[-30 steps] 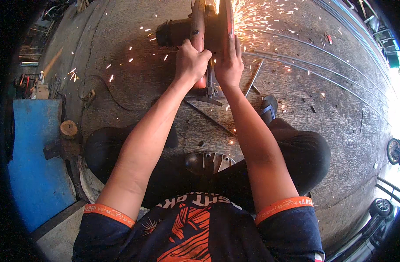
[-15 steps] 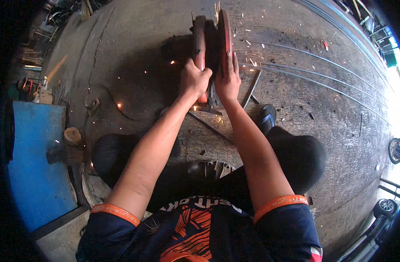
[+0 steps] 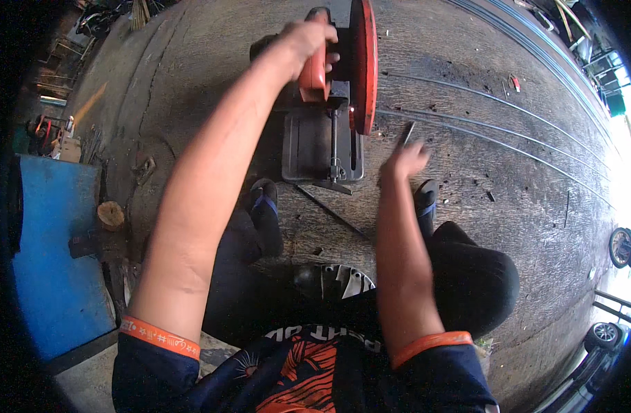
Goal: Cutting metal rods to length using a power chop saw.
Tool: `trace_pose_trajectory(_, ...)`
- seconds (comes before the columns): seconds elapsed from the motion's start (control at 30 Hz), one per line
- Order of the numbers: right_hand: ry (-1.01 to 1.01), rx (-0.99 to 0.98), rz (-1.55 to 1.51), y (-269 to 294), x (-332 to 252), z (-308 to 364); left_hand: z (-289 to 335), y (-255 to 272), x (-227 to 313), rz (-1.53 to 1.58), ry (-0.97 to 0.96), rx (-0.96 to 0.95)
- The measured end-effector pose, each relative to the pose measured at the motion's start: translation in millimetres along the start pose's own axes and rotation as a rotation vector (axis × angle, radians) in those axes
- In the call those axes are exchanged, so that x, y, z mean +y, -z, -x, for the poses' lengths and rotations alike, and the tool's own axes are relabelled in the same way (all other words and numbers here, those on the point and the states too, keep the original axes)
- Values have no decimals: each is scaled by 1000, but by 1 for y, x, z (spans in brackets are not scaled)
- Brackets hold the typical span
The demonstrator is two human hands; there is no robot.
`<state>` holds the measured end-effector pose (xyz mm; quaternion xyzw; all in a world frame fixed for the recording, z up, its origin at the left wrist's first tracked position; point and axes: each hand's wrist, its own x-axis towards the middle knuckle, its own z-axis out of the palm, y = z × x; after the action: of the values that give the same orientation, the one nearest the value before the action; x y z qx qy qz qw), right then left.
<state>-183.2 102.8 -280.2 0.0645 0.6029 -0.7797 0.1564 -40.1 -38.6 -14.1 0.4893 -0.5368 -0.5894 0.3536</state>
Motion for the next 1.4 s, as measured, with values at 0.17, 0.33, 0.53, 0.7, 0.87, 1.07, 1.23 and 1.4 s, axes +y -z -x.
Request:
trace_pose_trajectory(0.17, -1481, 25, -196, 148, 167, 99, -49, -10, 29, -50, 289, -222)
trace_pose_trajectory(0.33, -1618, -364, -602, 97, 122, 144, -53, 4, 21, -62, 171, -204)
trace_pose_trajectory(0.53, -1740, -370, -641, 75, 116, 124, -39, 1, 27, -100, 158, -158)
trace_pose_trajectory(0.7, -1756, -331, -1065, 86, 134, 124, -35, -3, 27, -103, 125, -213)
trace_pose_trajectory(0.87, -1785, -297, -1135, 85, 143, 116, -29, -3, 30, -106, 151, -189)
trace_pose_trajectory(1.07, -1426, -69, -621, 81, 138, 115, -32, -2, 21, -79, 150, -225)
trace_pose_trajectory(1.23, -1290, -212, -486, 84, 136, 115, -29, 0, 22, -79, 121, -204)
trace_pose_trajectory(1.4, -602, -161, 204, 72, 130, 124, -28, -5, 20, -68, 104, -213)
